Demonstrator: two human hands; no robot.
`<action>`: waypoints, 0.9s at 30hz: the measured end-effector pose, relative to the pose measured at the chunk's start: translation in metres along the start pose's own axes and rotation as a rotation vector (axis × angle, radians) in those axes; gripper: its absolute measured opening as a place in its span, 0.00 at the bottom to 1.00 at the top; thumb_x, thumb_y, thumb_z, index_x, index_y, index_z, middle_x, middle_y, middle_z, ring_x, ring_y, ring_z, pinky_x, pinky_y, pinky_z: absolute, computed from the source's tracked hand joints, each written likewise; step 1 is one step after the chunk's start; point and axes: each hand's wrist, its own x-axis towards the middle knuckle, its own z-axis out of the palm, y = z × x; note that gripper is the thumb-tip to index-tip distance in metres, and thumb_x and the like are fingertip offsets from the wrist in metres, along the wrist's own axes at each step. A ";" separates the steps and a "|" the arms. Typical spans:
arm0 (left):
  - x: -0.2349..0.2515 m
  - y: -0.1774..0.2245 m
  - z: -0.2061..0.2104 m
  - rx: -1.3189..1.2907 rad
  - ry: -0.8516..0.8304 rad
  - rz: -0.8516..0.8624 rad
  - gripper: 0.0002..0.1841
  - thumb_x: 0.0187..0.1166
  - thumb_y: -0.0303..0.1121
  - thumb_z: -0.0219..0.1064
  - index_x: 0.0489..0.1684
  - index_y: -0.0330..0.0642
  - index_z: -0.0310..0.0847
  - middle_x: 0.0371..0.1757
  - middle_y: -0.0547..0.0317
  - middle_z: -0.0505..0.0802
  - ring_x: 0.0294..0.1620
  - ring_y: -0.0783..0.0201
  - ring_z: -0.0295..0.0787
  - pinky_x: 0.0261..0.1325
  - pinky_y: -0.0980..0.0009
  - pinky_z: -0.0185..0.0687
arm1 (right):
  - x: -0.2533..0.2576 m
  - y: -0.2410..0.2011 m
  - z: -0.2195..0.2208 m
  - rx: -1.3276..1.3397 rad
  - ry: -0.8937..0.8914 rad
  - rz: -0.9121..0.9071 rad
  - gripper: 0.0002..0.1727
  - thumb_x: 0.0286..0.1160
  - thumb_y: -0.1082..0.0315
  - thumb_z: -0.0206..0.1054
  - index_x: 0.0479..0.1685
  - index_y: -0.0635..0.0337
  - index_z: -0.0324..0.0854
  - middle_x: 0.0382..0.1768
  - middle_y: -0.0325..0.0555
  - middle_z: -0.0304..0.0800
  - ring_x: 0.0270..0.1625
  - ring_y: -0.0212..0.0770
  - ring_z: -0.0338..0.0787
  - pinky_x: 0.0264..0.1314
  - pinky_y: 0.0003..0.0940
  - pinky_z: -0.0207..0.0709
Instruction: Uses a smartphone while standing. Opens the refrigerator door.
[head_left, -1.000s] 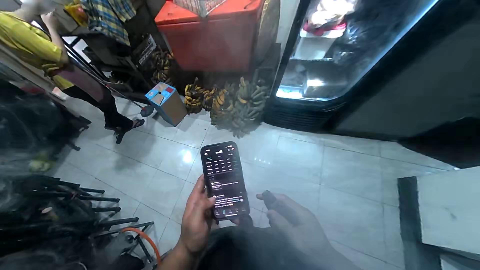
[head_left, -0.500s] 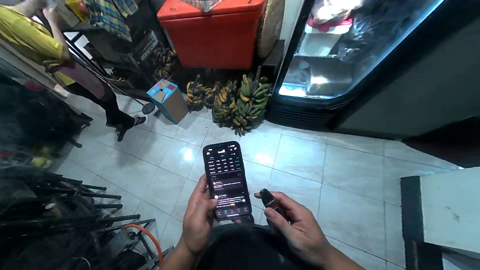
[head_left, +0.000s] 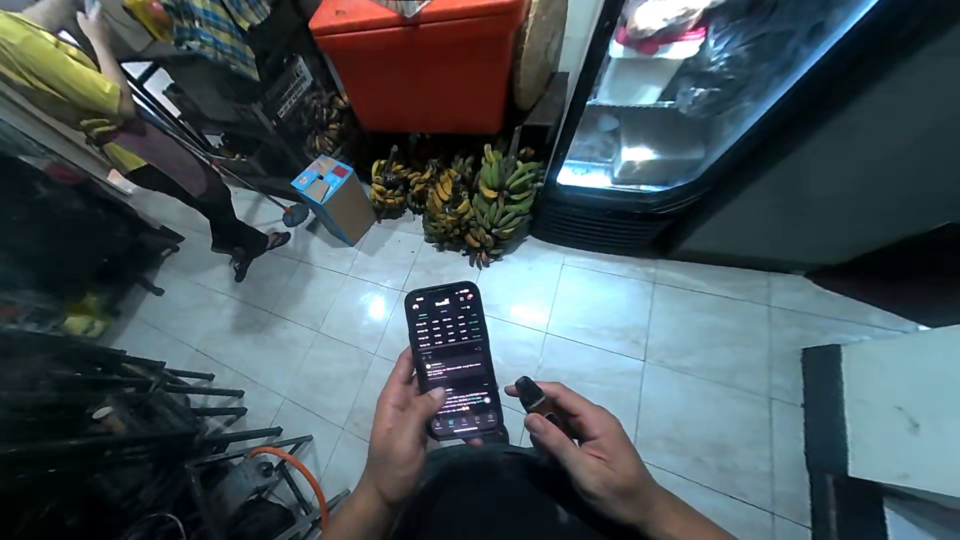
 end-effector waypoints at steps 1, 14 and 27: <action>0.000 0.000 0.000 0.008 0.006 0.006 0.26 0.88 0.29 0.52 0.86 0.44 0.57 0.65 0.33 0.86 0.59 0.42 0.92 0.48 0.47 0.94 | 0.000 0.000 0.000 0.004 0.002 0.001 0.19 0.89 0.54 0.63 0.71 0.48 0.83 0.27 0.37 0.84 0.21 0.31 0.78 0.22 0.27 0.77; 0.000 -0.003 0.003 0.039 0.104 0.028 0.22 0.91 0.32 0.50 0.84 0.44 0.62 0.61 0.32 0.87 0.54 0.40 0.93 0.39 0.49 0.95 | 0.001 0.001 -0.002 -0.013 -0.010 0.016 0.19 0.89 0.54 0.62 0.71 0.48 0.83 0.27 0.37 0.84 0.21 0.31 0.79 0.22 0.28 0.78; -0.003 -0.005 0.002 0.081 0.132 0.038 0.24 0.87 0.29 0.49 0.83 0.43 0.62 0.60 0.32 0.88 0.52 0.41 0.94 0.37 0.50 0.95 | 0.000 0.004 -0.002 -0.004 -0.017 0.017 0.19 0.89 0.53 0.62 0.71 0.48 0.83 0.26 0.37 0.83 0.21 0.32 0.78 0.22 0.29 0.77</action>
